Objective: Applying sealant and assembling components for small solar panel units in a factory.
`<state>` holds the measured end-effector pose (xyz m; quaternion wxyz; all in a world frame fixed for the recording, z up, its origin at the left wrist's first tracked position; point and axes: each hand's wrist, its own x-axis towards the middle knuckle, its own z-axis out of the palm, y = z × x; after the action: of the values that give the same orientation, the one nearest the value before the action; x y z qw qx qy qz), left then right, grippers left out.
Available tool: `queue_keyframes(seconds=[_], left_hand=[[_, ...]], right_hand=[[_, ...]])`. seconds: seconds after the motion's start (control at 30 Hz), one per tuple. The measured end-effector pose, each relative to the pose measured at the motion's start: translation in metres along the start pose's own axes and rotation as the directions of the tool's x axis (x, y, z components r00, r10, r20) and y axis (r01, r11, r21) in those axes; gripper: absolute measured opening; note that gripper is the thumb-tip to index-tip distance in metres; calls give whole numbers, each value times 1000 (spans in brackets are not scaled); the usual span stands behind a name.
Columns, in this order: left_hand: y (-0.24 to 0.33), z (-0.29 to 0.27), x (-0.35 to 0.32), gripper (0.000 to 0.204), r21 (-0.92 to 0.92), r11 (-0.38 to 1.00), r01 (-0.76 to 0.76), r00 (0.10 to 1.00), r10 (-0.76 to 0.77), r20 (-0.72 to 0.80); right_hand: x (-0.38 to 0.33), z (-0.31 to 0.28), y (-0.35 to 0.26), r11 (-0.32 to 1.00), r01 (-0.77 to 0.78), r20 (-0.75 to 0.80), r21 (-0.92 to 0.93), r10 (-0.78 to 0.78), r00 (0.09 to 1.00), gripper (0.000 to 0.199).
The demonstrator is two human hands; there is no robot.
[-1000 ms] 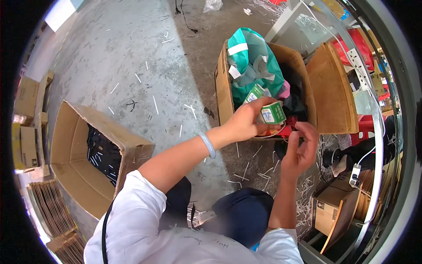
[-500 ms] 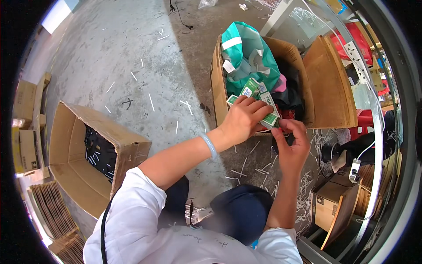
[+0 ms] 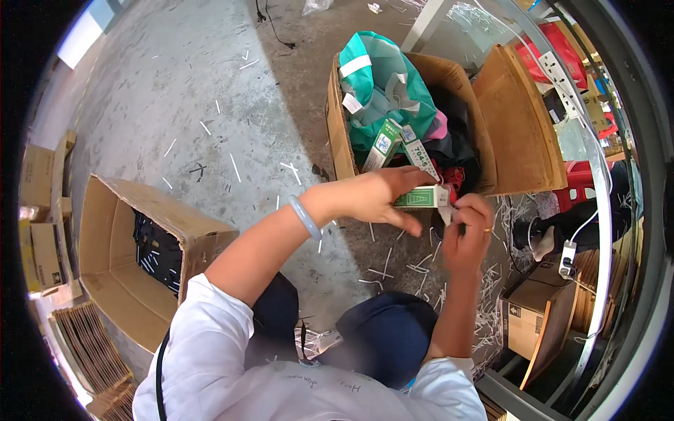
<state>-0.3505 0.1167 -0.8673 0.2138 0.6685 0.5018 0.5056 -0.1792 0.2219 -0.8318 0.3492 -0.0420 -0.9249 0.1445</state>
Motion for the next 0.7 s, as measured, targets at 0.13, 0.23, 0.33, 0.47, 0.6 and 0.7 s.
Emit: queue_keyframes(seconds=[0.13, 0.23, 0.33, 0.47, 0.6, 0.7], left_hand=[[3, 0, 9, 72, -130, 990, 55, 998, -60, -33], [1, -2, 15, 61, 12, 993, -114, 981, 115, -157], [3, -3, 19, 55, -27, 987, -161, 965, 151, -215], [10, -5, 21, 58, 26, 988, -155, 957, 157, -245], [14, -2, 20, 42, 100, 984, -150, 935, 174, -310], [12, 2, 22, 37, 59, 986, -155, 927, 166, -337]], right_hand=[[3, -4, -8, 990, 137, -68, -33, -139, 988, 15], [5, -2, -13, 979, 131, -186, 155, -101, 977, 15], [13, -6, -30, 959, 67, -253, 277, 6, 967, 22], [24, -15, -47, 999, -20, -149, 40, 26, 989, 24], [29, -12, -58, 988, -113, -191, -104, 92, 977, 24], [27, -11, -57, 990, -142, -160, 17, 143, 977, 26]])
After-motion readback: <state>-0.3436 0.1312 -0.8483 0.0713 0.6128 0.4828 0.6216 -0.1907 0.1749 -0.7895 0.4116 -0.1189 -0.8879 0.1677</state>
